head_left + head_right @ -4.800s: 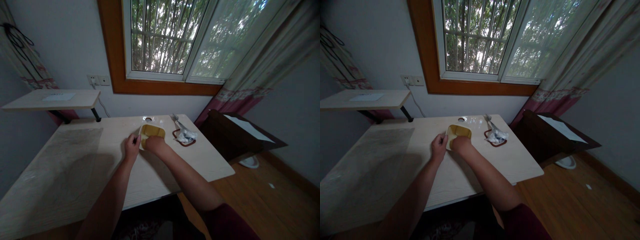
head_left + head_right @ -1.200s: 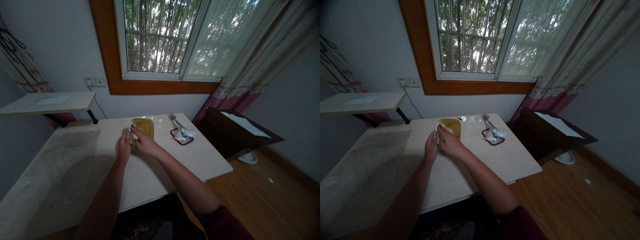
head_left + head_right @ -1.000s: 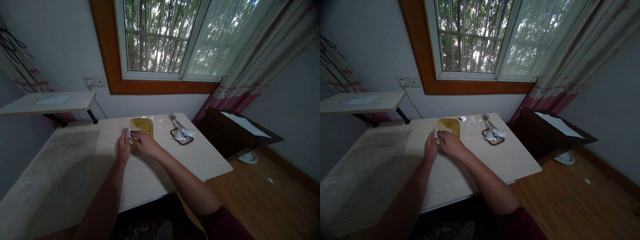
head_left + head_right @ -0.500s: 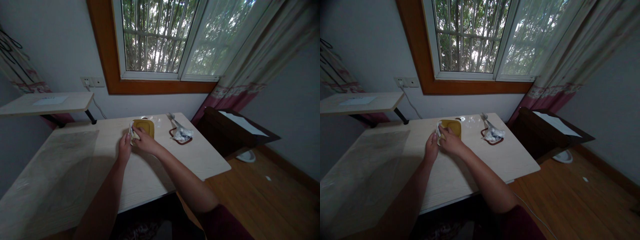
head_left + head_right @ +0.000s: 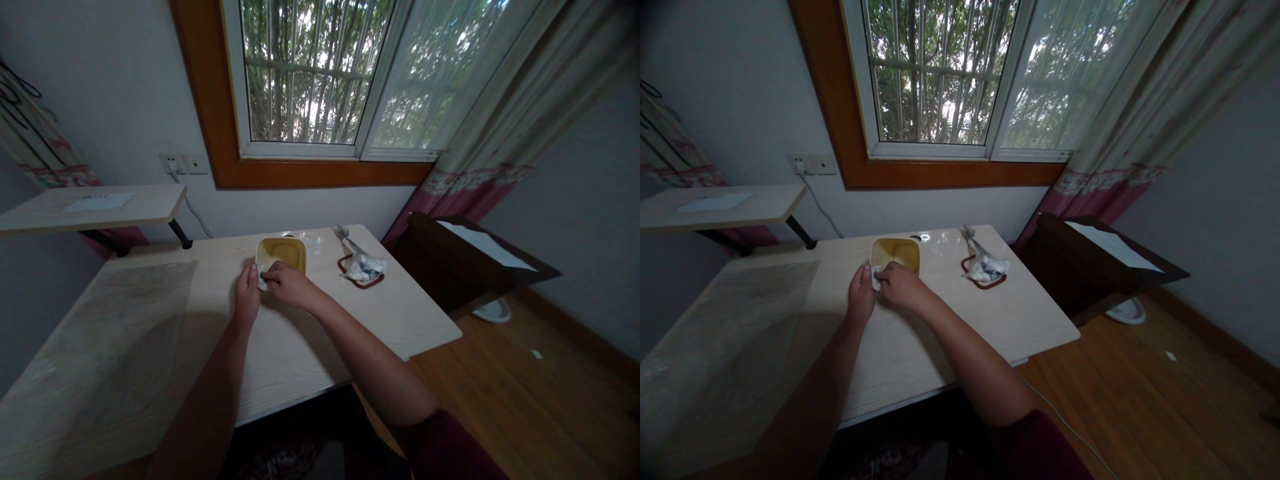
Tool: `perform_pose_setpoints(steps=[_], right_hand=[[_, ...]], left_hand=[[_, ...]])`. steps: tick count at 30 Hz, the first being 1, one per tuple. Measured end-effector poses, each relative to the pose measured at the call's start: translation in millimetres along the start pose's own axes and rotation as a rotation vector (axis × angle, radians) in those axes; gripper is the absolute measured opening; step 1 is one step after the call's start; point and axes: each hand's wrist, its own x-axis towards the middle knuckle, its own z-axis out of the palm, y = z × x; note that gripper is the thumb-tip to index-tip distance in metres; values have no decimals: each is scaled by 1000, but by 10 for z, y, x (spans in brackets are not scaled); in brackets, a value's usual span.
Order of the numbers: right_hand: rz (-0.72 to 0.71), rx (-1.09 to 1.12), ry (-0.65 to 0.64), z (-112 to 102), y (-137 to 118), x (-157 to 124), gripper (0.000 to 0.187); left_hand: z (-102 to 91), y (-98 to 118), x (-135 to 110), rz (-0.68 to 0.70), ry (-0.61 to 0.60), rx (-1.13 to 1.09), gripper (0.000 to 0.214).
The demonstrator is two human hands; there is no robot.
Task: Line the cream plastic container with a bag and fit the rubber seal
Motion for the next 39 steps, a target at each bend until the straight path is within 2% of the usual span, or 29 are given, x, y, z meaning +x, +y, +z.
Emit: perform_pose_setpoints(steps=[6,12,16,22,28,34,39], right_hand=[[-7,-54,-69,13,2,5,32],[61,-155,-129,87,30,-8,30],[84,-254,-202,55,10,-6,28],[117,-378,-230,23,11,36,31],[76,-433,-195,102,47,36,30],[49,-401,-135,125,-30,-95,27],[59,-349,-58,97,-113,-324,41]], left_hand=[[-6,42,1,15,-23,12,41],[3,12,-13,40,-33,51,41],[11,-12,-22,41,-52,72,41],[12,5,-27,65,-63,93,36],[9,59,-43,93,-33,152,27],[11,77,-53,113,-15,229,25],[24,73,-71,129,-1,282,21]])
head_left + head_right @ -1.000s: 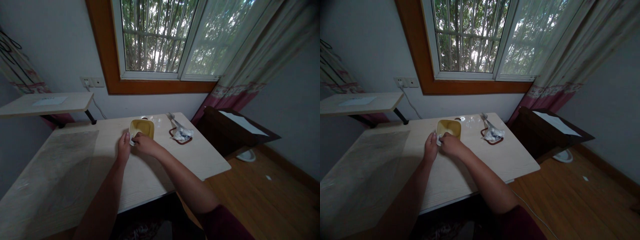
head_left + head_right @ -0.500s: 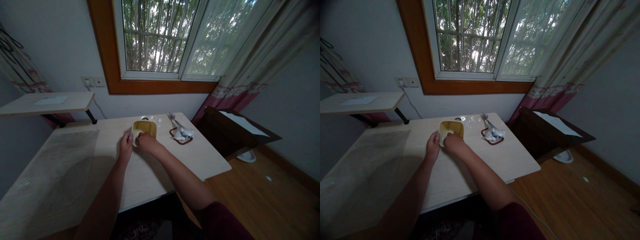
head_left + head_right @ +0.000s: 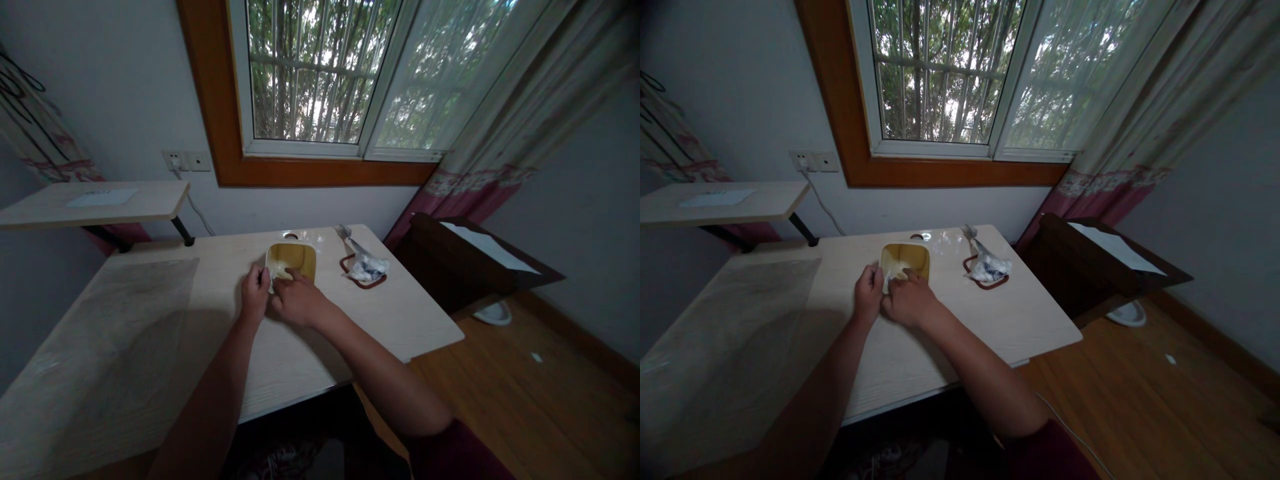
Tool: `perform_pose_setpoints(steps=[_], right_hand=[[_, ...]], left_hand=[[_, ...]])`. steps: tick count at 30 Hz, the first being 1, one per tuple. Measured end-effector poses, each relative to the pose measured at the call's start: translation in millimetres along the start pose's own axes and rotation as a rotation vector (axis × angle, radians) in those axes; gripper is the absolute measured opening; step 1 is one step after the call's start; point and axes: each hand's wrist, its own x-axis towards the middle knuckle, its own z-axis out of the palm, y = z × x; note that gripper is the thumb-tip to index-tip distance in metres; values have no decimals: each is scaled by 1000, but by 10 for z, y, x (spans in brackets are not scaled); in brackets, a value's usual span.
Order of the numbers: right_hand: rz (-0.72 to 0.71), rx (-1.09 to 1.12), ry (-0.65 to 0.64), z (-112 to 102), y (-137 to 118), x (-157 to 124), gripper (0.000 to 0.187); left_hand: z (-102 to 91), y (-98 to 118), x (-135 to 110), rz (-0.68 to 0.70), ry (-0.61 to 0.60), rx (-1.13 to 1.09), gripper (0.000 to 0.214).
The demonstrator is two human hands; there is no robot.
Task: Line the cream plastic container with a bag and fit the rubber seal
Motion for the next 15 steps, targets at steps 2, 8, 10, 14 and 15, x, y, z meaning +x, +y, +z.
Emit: perform_pose_setpoints(steps=[2,8,10,14,15], right_hand=[[-20,26,24,-9,-16,-90,50],[-49,-55,4,2,22,-192,32],[-53,-97,-13,9,46,-182,28],[-73,-104,19,42,64,-127,29],[-80,-88,32,60,65,-106,30]], left_hand=[[2,11,-8,4,6,24,22],[0,28,-17,19,32,57,23],[-4,15,-10,28,26,67,22],[-32,-17,16,45,68,122,23],[-44,-22,25,49,82,138,23]])
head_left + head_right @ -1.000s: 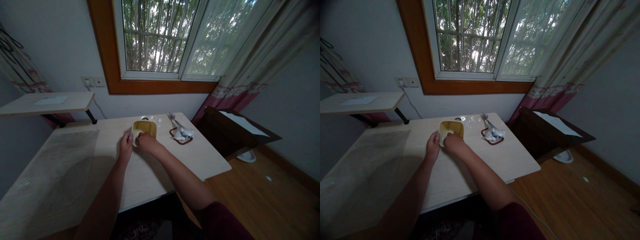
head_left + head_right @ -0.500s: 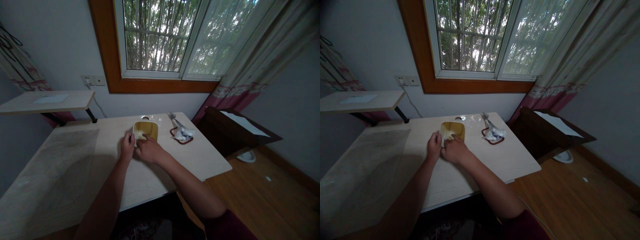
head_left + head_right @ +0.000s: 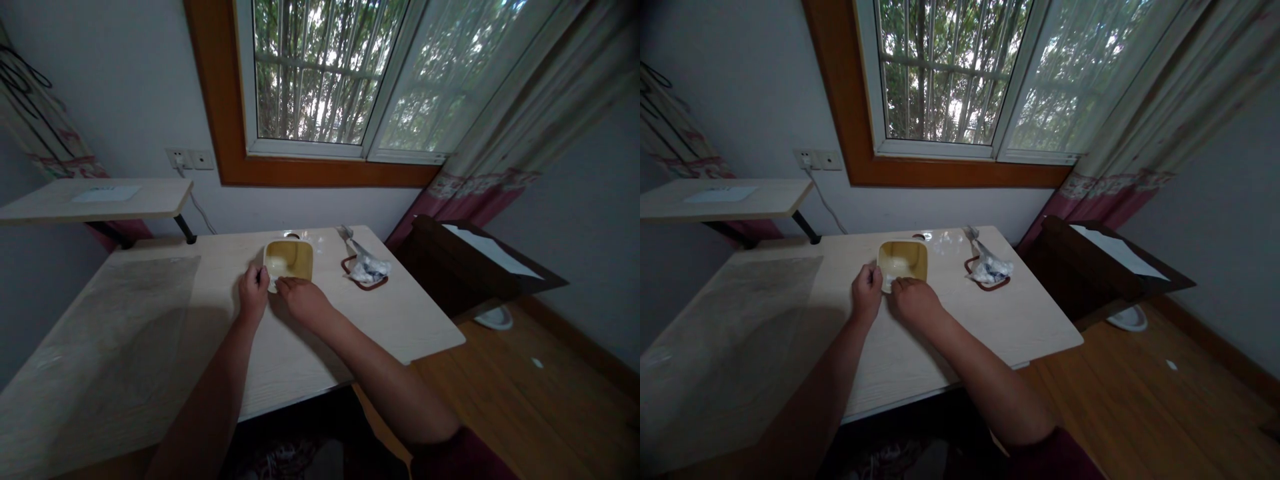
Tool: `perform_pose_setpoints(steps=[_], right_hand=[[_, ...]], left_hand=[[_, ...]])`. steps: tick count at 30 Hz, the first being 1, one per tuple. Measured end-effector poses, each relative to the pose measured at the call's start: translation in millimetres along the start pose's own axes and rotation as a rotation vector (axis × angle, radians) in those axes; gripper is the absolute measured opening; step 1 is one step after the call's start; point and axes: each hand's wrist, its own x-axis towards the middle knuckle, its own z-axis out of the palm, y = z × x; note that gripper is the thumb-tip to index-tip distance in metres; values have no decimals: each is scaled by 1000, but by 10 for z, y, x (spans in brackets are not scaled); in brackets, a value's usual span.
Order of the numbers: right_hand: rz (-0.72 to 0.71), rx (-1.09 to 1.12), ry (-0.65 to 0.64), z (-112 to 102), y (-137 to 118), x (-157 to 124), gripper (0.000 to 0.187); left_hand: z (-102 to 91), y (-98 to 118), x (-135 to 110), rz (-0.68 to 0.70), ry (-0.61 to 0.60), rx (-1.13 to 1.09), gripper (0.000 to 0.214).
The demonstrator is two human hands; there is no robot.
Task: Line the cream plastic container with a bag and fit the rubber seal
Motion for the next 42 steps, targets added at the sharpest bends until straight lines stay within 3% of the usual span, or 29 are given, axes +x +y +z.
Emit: perform_pose_setpoints(steps=[8,18,25,29,33,42], right_hand=[[-80,201,132,292,37,178,43],[-116,447,276,640,11,283,48],[-124,359,218,508,8,224,43],[-5,152,100,390,64,95,52],[59,10,7,324,106,9,48],[246,-189,-103,206,317,110,57]], left_hand=[[-69,8,64,39,88,97,24],[-40,72,85,99,90,173,26],[-58,61,98,172,39,217,32],[-59,48,108,212,38,243,32],[-29,33,108,257,6,267,35],[-34,4,113,285,-57,271,34]])
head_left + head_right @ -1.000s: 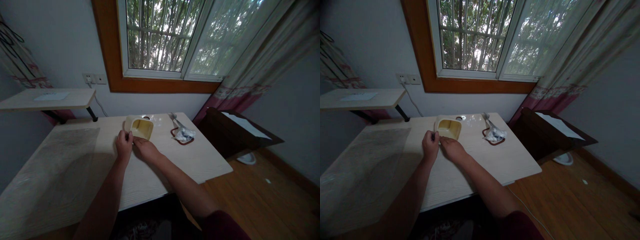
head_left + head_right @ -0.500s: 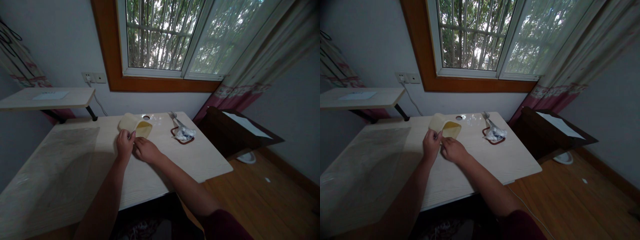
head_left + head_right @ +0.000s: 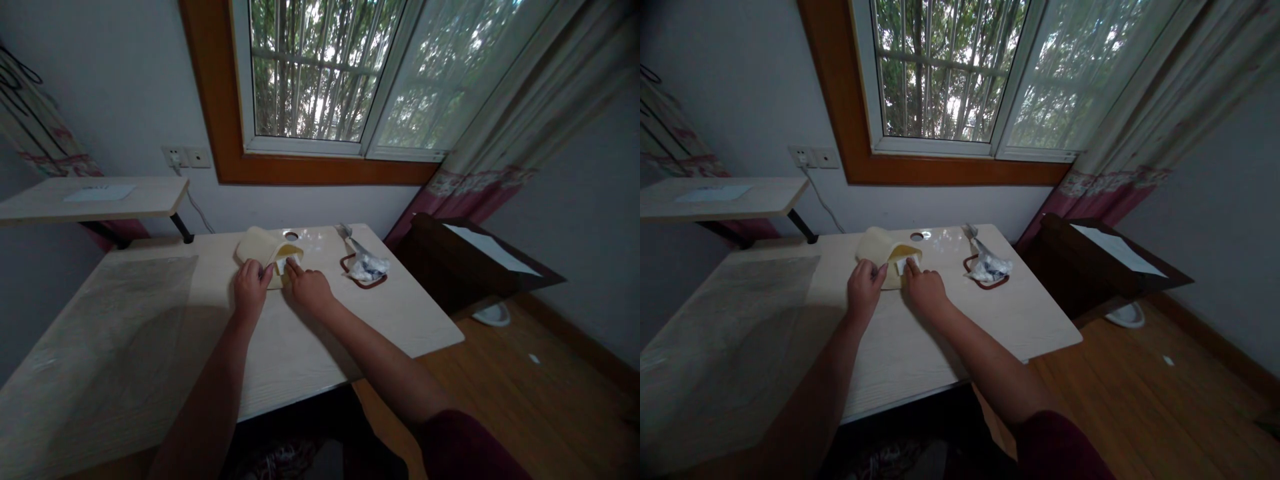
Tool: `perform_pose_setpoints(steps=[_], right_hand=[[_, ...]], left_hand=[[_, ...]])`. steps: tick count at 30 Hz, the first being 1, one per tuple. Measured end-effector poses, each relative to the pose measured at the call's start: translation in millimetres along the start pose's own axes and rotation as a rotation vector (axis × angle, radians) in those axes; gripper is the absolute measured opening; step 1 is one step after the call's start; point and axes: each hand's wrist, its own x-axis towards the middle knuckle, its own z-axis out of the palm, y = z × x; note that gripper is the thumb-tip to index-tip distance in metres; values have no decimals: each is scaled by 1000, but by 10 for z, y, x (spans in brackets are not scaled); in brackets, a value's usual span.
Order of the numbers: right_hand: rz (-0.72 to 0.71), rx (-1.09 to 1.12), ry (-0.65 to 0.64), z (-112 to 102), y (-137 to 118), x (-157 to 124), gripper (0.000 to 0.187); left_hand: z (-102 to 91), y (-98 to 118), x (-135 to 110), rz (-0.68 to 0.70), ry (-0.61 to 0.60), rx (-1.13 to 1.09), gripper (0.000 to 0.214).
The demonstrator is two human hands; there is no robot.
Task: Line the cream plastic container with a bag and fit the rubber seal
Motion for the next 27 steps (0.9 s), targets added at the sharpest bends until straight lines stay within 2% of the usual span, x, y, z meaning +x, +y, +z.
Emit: perform_pose_setpoints(steps=[5,8,14,22,27], right_hand=[[72,-23,-23,-11,77,60,63],[55,27,-69,63,-15,-6,61],[-26,148,-69,209,-230,-174,55],[52,132,-48,14,-18,-72,61],[32,164,-65,53,-111,-120,57]], left_hand=[[5,5,-6,21,-10,19,33],[15,6,-12,34,-18,20,33],[25,-2,-22,7,-13,-5,34],[-18,32,-13,-44,3,-70,34],[4,17,-18,-40,-16,-57,34]])
